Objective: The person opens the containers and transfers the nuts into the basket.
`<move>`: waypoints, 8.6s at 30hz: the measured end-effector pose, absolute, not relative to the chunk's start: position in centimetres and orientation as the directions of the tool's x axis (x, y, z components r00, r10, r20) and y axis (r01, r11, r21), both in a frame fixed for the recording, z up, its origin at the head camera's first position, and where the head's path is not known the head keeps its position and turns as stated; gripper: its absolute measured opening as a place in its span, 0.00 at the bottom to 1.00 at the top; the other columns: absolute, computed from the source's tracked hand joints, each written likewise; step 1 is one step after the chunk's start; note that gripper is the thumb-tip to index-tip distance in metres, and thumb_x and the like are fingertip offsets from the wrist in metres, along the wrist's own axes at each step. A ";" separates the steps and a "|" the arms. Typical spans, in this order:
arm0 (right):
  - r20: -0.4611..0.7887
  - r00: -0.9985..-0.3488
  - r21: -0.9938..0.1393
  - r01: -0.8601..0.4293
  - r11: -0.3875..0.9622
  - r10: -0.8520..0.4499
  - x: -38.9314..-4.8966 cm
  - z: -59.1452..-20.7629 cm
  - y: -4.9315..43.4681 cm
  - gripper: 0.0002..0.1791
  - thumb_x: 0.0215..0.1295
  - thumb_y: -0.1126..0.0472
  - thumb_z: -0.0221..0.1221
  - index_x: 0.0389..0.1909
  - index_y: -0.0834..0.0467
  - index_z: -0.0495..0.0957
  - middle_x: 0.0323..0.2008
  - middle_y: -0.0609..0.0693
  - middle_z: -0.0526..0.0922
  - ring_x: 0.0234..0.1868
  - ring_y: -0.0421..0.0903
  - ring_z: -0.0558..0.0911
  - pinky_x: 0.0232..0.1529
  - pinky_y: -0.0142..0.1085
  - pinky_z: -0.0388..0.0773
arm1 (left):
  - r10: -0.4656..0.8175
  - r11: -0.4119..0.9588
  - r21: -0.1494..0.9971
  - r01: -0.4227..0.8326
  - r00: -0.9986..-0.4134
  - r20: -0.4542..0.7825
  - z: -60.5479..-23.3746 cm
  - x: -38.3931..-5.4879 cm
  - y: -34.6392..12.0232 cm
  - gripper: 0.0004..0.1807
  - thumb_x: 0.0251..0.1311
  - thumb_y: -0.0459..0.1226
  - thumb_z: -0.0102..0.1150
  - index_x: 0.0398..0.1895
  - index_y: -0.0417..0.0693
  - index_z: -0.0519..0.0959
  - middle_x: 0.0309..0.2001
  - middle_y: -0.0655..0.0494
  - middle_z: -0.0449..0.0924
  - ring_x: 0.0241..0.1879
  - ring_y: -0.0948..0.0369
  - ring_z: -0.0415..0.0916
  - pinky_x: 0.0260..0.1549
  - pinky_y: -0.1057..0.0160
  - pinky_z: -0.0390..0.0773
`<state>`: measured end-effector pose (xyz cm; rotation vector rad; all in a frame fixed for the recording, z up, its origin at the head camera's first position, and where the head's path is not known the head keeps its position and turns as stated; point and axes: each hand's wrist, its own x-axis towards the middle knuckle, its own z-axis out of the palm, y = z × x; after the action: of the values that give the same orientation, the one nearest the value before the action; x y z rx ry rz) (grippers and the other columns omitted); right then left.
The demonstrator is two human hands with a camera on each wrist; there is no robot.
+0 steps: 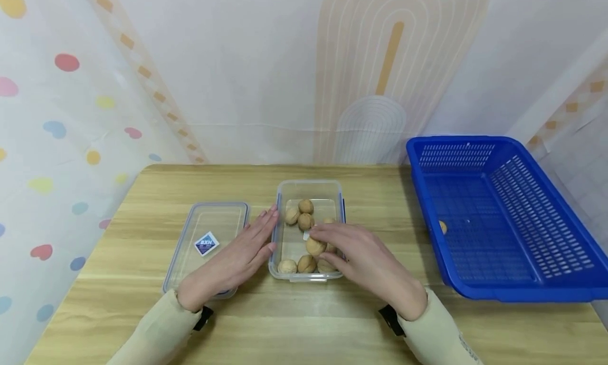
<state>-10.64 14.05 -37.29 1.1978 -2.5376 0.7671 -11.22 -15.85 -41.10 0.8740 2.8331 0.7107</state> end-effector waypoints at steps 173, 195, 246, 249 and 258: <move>0.145 -0.806 -0.647 -0.516 0.561 -0.575 -17.1 -38.5 10.5 0.22 0.71 0.59 0.67 0.63 0.60 0.81 0.61 0.53 0.84 0.60 0.52 0.83 0.57 0.50 0.82 | 0.535 0.751 0.441 0.492 -0.844 0.031 -40.7 -11.0 -15.5 0.35 0.84 0.47 0.37 0.83 0.39 0.46 0.84 0.49 0.37 0.81 0.47 0.44 0.74 0.35 0.53; 0.039 -0.736 -0.439 -0.620 0.650 -0.676 -18.3 -39.1 8.8 0.20 0.64 0.61 0.72 0.56 0.61 0.81 0.44 0.47 0.84 0.43 0.44 0.80 0.48 0.42 0.80 | 0.534 0.752 0.440 0.492 -0.845 0.032 -41.1 -10.9 -15.5 0.35 0.84 0.48 0.38 0.83 0.40 0.46 0.84 0.52 0.37 0.82 0.51 0.42 0.74 0.35 0.54; 0.446 -0.733 -0.479 -0.680 0.554 -0.514 -12.2 -37.7 13.8 0.24 0.61 0.64 0.73 0.59 0.61 0.83 0.56 0.56 0.86 0.58 0.55 0.84 0.59 0.52 0.80 | 0.537 0.753 0.430 0.498 -0.843 0.035 -41.1 -10.8 -15.7 0.35 0.84 0.48 0.38 0.84 0.42 0.45 0.84 0.51 0.38 0.81 0.48 0.43 0.74 0.35 0.54; 0.509 -0.705 -0.460 -0.708 0.536 -0.494 -11.8 -37.5 14.2 0.25 0.59 0.66 0.74 0.59 0.61 0.83 0.55 0.55 0.86 0.56 0.54 0.85 0.55 0.52 0.82 | 0.535 0.754 0.432 0.496 -0.844 0.035 -41.1 -10.8 -15.7 0.35 0.84 0.48 0.38 0.84 0.42 0.45 0.84 0.51 0.37 0.81 0.48 0.43 0.73 0.35 0.54; 0.606 -0.686 -0.436 -0.710 0.553 -0.403 -9.9 -36.2 15.5 0.25 0.72 0.43 0.63 0.57 0.57 0.84 0.54 0.52 0.87 0.55 0.51 0.85 0.61 0.29 0.75 | 0.533 0.754 0.432 0.495 -0.845 0.038 -41.1 -10.9 -15.7 0.35 0.84 0.48 0.38 0.84 0.41 0.46 0.84 0.51 0.38 0.81 0.48 0.43 0.73 0.35 0.54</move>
<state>-9.95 15.54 -36.21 0.9007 -2.3507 0.9440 -10.87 -15.74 -41.12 0.8397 2.8597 0.6675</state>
